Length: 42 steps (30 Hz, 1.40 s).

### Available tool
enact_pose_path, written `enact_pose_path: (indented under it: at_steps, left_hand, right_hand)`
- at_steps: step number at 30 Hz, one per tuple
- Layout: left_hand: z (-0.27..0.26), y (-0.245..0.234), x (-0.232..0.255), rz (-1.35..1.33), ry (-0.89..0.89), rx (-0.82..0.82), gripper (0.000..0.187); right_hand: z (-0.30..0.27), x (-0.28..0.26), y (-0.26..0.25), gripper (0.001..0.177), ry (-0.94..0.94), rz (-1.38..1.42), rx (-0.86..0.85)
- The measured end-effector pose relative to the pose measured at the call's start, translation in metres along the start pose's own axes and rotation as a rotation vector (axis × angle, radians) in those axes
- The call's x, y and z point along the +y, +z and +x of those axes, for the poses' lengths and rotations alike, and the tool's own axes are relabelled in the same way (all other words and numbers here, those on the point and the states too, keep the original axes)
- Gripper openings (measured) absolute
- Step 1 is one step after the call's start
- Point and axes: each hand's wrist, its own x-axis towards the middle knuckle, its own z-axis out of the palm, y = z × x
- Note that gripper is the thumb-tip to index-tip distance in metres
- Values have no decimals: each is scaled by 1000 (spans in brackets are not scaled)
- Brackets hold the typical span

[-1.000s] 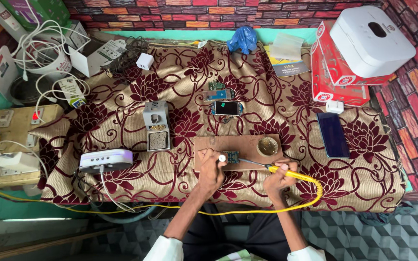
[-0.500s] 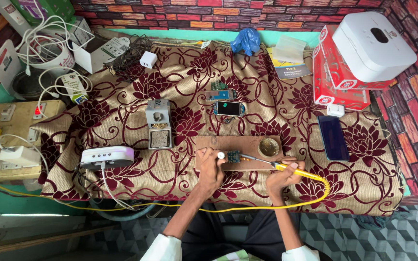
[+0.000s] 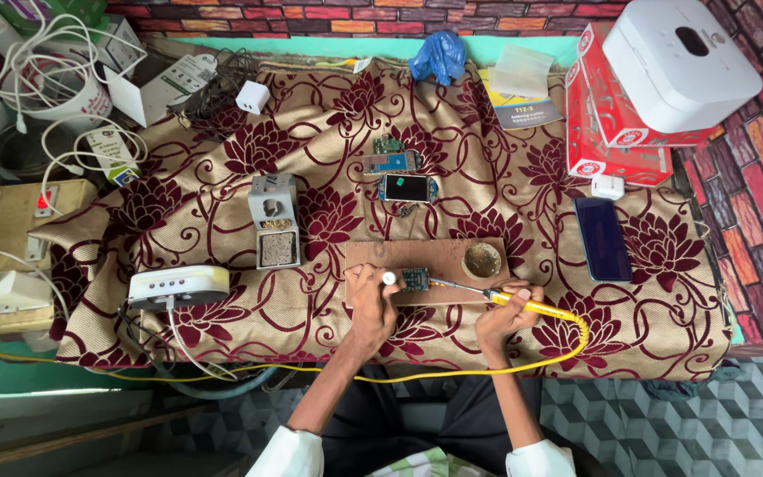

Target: The person solders a small circuit board using a soldering iron and solder wire. They repeatedly apply solder to various points on the board while holding it steady with their other hand.

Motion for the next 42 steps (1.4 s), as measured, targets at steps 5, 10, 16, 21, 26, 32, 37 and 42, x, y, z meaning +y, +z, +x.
enact_pose_path:
  at_steps: [5, 10, 16, 21, 26, 32, 37, 42]
  left_hand:
    - [-10, 8, -10, -25, -53, -26, 19]
    - [-10, 9, -10, 19, 1, 17, 16]
    - [-3, 9, -6, 75, 5, 49, 13]
    - [0, 2, 1, 90, 2, 40, 7]
    - [1, -1, 3, 85, -11, 18, 17]
    - [-7, 3, -4, 88, -24, -41, 35]
    - [-9, 8, -6, 117, -34, 15, 30]
    - [-1, 1, 0, 118, -30, 23, 22]
  right_hand:
    - [0, 4, -1, 37, -37, -41, -1]
    - [-2, -2, -6, 37, -28, -217, -14]
    - [5, -15, -7, 24, -106, -143, -139]
    - [25, -35, 7, 23, -135, -139, -360]
    - [49, -69, 26, 31, -134, -329, -594]
    - [70, -95, 51, 30, -284, -294, -784]
    - [75, -102, 56, 31, -127, -355, -813]
    - [79, -101, 62, 31, -293, -465, -742]
